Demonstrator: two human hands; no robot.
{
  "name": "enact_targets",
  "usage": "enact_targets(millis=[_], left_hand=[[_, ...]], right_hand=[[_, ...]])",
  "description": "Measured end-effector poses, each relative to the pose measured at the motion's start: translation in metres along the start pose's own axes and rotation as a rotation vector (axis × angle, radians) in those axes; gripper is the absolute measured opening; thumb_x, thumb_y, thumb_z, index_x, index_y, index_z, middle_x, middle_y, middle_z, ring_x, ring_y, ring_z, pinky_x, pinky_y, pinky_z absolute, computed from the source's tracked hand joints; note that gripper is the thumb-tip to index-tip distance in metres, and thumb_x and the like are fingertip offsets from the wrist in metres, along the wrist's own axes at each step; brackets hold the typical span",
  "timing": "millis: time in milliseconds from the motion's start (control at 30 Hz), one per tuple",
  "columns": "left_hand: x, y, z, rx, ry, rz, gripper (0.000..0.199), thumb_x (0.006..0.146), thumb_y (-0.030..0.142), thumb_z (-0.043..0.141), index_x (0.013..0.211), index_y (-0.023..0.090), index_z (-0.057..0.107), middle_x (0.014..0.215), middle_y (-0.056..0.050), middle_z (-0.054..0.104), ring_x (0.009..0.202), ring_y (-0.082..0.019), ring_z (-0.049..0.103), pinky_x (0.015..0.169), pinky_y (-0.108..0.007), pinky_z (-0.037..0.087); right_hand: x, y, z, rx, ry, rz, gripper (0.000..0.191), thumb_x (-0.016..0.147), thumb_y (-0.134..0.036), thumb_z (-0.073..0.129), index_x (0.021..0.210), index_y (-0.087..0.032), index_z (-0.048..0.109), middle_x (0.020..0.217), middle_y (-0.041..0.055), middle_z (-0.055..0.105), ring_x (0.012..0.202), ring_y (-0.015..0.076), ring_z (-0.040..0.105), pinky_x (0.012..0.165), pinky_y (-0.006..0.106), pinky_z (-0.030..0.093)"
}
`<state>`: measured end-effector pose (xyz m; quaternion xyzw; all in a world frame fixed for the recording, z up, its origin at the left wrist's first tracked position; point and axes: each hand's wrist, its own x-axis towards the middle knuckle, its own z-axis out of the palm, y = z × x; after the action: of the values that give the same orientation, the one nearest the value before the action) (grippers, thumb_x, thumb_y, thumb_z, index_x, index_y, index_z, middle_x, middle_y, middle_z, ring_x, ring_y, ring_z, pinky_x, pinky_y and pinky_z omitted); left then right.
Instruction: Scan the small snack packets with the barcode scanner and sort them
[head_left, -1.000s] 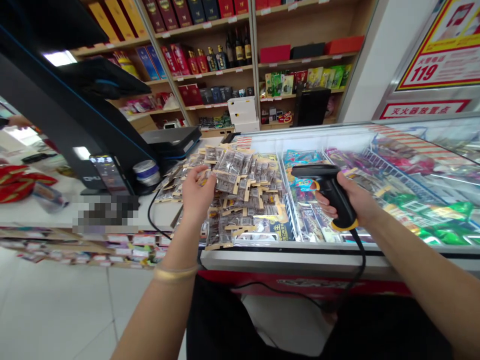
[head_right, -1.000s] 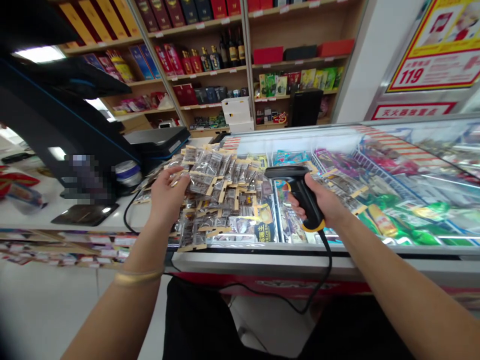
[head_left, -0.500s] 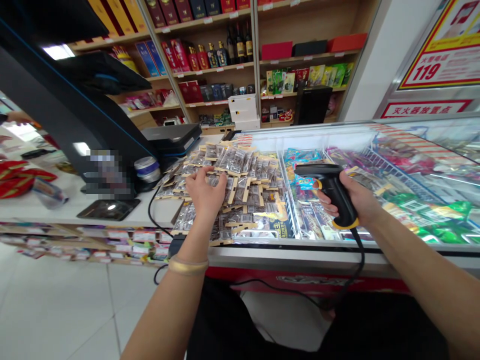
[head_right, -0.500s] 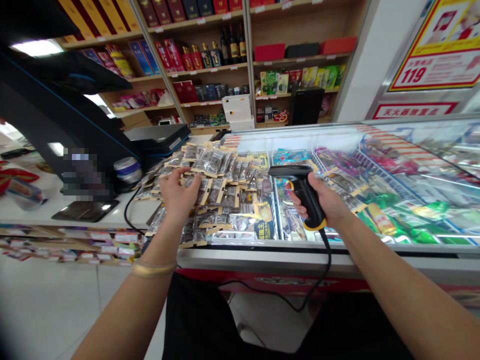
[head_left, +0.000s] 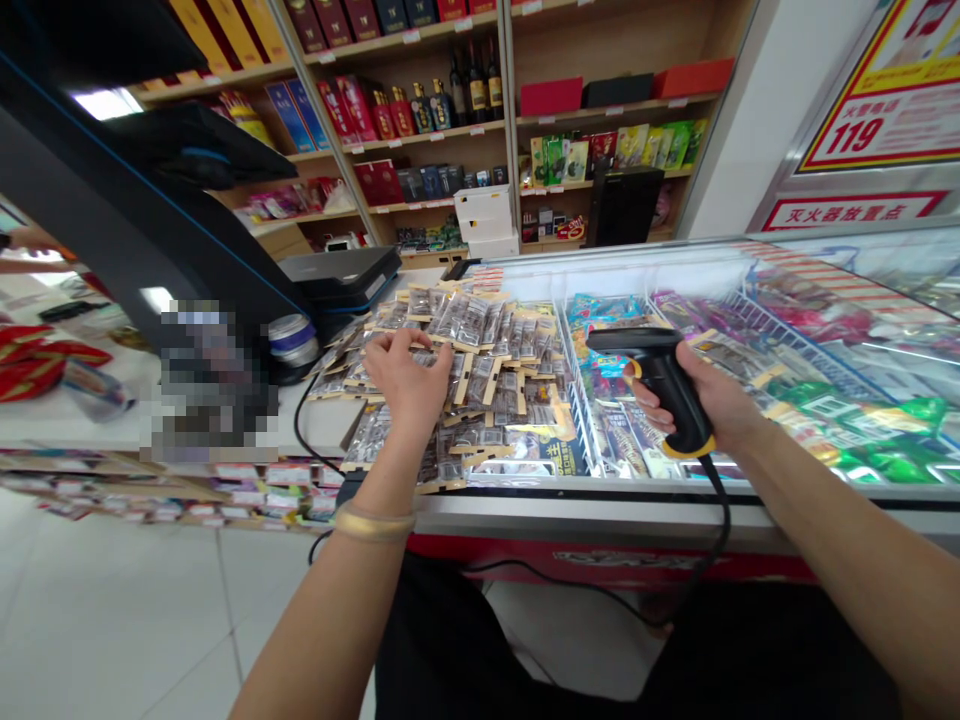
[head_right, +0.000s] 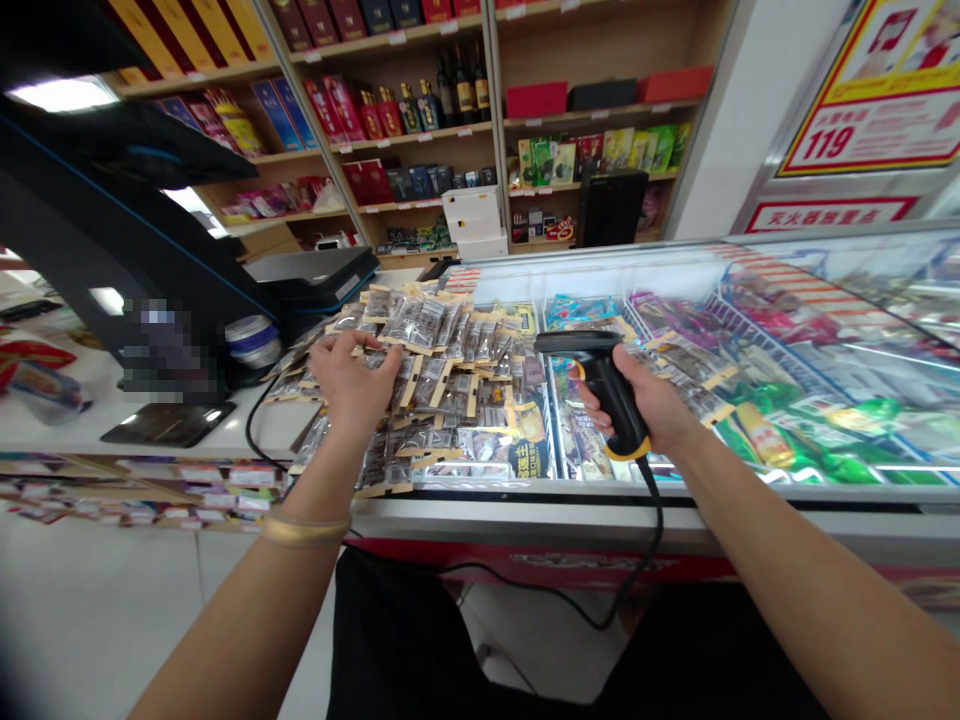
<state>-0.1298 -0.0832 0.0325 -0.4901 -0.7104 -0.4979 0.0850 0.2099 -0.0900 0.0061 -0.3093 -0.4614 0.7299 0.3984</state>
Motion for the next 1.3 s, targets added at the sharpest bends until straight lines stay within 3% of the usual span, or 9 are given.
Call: enact_targets(millis=[300,533,633,767,900,1033,1300], left_hand=[[0.016,0.021,0.021,-0.01,-0.028,-0.01,0.015,0.071,0.018,0.071,0.073,0.023,0.057,0.093,-0.007,0.056,0.109,-0.032,0.053,0.109,-0.055,0.037],[0.013,0.023,0.013,0.045,-0.109,0.007,0.006,0.078,0.024,0.065,0.082,0.023,0.06,0.093,-0.007,0.061,0.1,-0.03,0.058,0.102,-0.051,0.042],[0.009,0.017,0.005,-0.002,-0.164,0.091,0.003,0.079,0.025,0.063,0.079,0.023,0.061,0.09,-0.006,0.063,0.092,-0.026,0.061,0.097,-0.045,0.046],[0.001,0.005,-0.006,-0.046,-0.256,0.304,0.009,0.082,0.028,0.06,0.076,0.023,0.065,0.09,-0.007,0.068,0.096,-0.027,0.064,0.097,-0.043,0.046],[-0.004,-0.001,-0.008,-0.046,-0.292,0.37,0.012,0.084,0.029,0.059,0.082,0.023,0.069,0.095,-0.008,0.071,0.099,-0.026,0.065,0.096,-0.042,0.048],[-0.004,0.001,-0.002,-0.05,-0.275,0.408,0.013,0.085,0.029,0.058,0.082,0.022,0.068,0.093,-0.006,0.072,0.096,-0.024,0.065,0.095,-0.04,0.048],[-0.003,-0.002,-0.001,-0.054,-0.047,0.404,0.016,0.087,0.034,0.058,0.085,0.022,0.069,0.095,-0.009,0.067,0.098,-0.027,0.062,0.097,-0.046,0.044]], right_hand=[[0.001,0.001,0.002,0.036,-0.008,0.004,0.05,0.088,-0.069,0.06,0.091,-0.018,0.059,0.068,0.0004,0.05,0.049,0.0101,0.04,0.042,0.023,0.04],[0.001,0.001,-0.002,0.049,-0.013,0.002,0.051,0.085,-0.069,0.063,0.09,-0.019,0.057,0.068,0.0008,0.05,0.048,0.0107,0.041,0.041,0.024,0.04],[0.0,0.001,-0.002,0.056,-0.015,0.005,0.051,0.086,-0.069,0.062,0.087,-0.019,0.055,0.068,0.0002,0.051,0.048,0.0094,0.042,0.042,0.022,0.04],[-0.001,-0.002,0.001,0.075,0.004,0.021,0.05,0.086,-0.069,0.063,0.088,-0.019,0.06,0.066,-0.0004,0.05,0.048,0.008,0.043,0.043,0.021,0.039],[-0.001,-0.004,0.006,0.091,0.053,0.053,0.051,0.087,-0.07,0.06,0.085,-0.019,0.063,0.064,0.0008,0.05,0.046,0.0082,0.042,0.041,0.023,0.037],[0.0,-0.001,0.002,0.124,0.026,0.038,0.052,0.081,-0.07,0.069,0.086,-0.019,0.065,0.065,0.001,0.051,0.046,0.008,0.043,0.041,0.023,0.037],[0.002,0.0,-0.009,0.106,-0.075,-0.044,0.059,0.08,-0.074,0.067,0.097,-0.018,0.06,0.066,-0.0022,0.053,0.046,0.0089,0.045,0.041,0.022,0.04]])
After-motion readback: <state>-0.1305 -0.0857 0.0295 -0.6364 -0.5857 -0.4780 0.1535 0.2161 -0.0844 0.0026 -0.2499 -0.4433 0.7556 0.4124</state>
